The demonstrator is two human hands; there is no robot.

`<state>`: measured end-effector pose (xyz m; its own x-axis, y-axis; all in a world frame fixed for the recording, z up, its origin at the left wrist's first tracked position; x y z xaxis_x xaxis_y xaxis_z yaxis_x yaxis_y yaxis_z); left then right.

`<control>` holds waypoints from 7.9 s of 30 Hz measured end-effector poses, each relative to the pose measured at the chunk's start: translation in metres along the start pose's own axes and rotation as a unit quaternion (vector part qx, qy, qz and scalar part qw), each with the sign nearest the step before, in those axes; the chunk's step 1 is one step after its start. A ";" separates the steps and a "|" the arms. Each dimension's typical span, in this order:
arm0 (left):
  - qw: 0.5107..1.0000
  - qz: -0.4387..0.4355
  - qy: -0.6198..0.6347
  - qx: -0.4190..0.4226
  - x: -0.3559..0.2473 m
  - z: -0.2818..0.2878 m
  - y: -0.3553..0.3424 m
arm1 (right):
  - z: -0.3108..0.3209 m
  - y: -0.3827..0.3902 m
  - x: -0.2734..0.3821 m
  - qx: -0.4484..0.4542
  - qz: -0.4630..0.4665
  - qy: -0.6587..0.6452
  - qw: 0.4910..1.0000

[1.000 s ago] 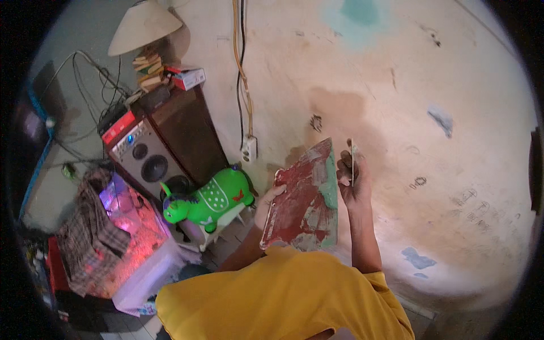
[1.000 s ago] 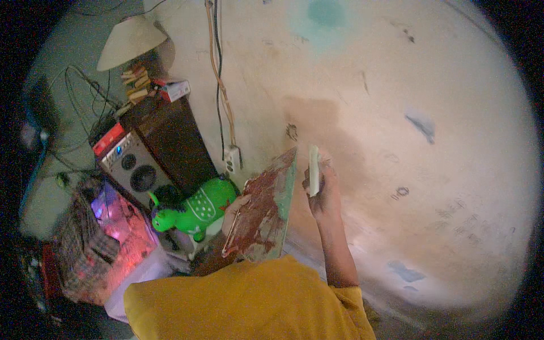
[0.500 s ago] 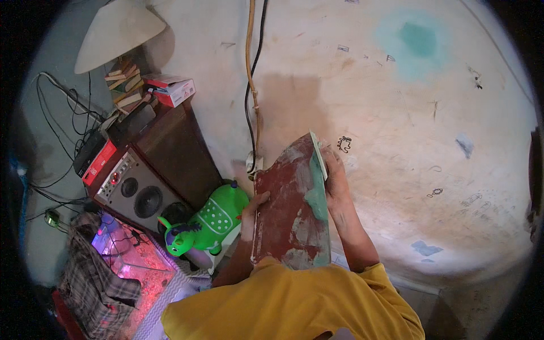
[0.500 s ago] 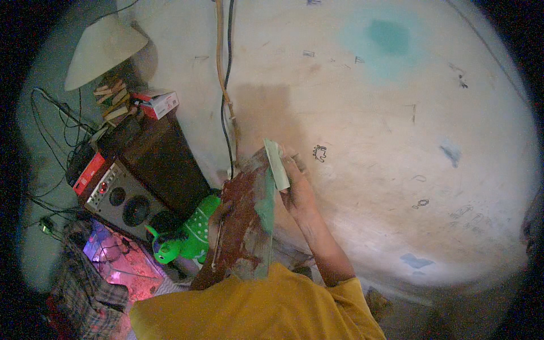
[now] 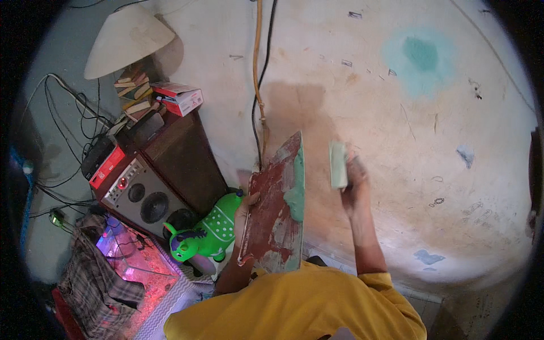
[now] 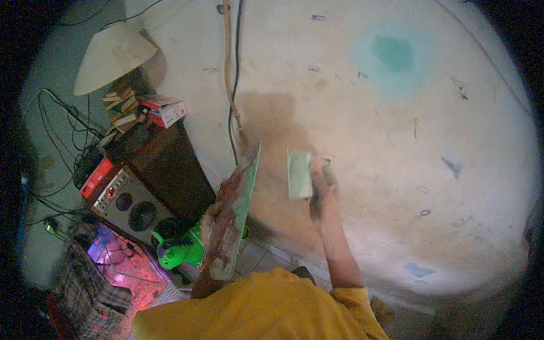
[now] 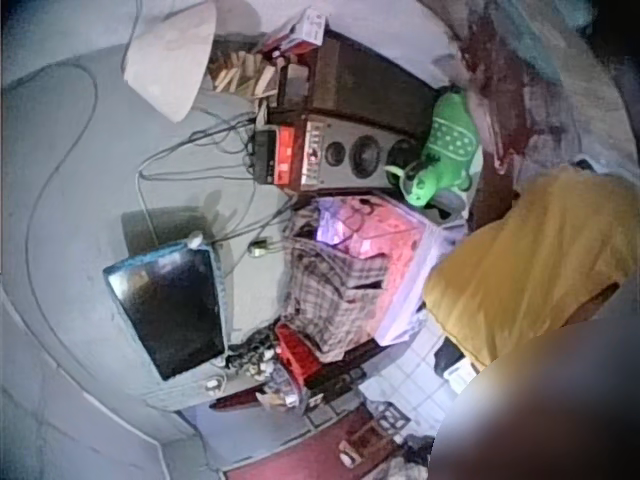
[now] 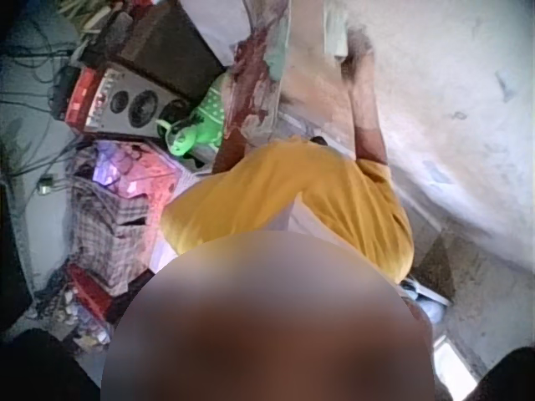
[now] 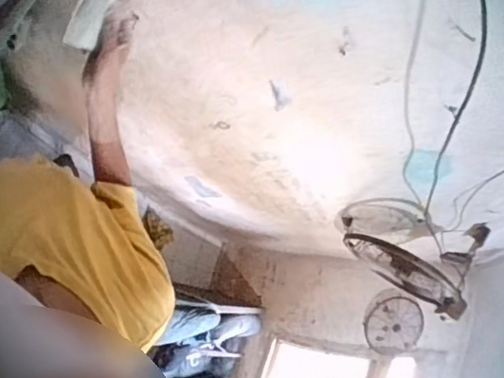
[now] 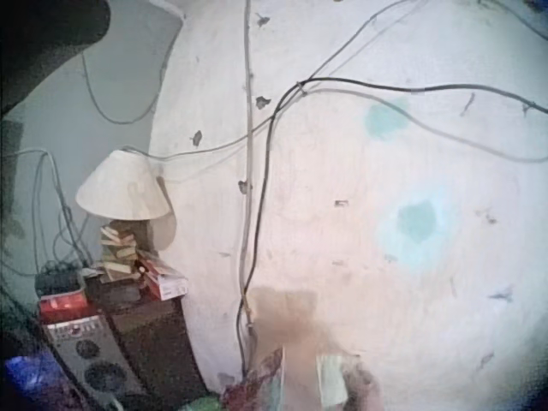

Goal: The person applies wall putty to a wall using a putty knife, scraping and smoothing the material over the surface.

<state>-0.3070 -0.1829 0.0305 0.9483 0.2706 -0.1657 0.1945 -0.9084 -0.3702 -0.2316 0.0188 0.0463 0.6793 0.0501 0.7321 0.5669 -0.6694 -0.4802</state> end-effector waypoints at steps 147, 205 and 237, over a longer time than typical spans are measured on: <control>0.870 0.444 -0.158 -0.146 -0.171 0.112 -0.095 | -0.129 -0.101 -0.093 0.286 -0.170 0.297 0.895; 0.884 0.173 -0.400 -0.167 -0.265 0.050 -0.048 | -0.143 -0.040 -0.094 0.054 -0.257 -0.060 0.963; 0.589 -0.174 -0.776 0.142 -0.182 -0.101 -0.173 | -0.349 -0.085 0.093 0.046 0.659 0.512 0.549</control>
<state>-0.4882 -0.1072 0.2172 -0.5505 0.5914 -0.5892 0.0500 -0.6811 -0.7304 -0.3789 -0.1785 0.3237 -0.0636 -0.9077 -0.4147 -0.0497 0.4179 -0.9071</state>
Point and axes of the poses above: each hand's wrist, its own y-axis away from the middle knuckle, its own z-axis out of the back of the hand, x = y × z, the point moved 9 cm from there along -y, towards the middle knuckle, and after that the axes turned 14 degrees about z, right-handed, at the moved point
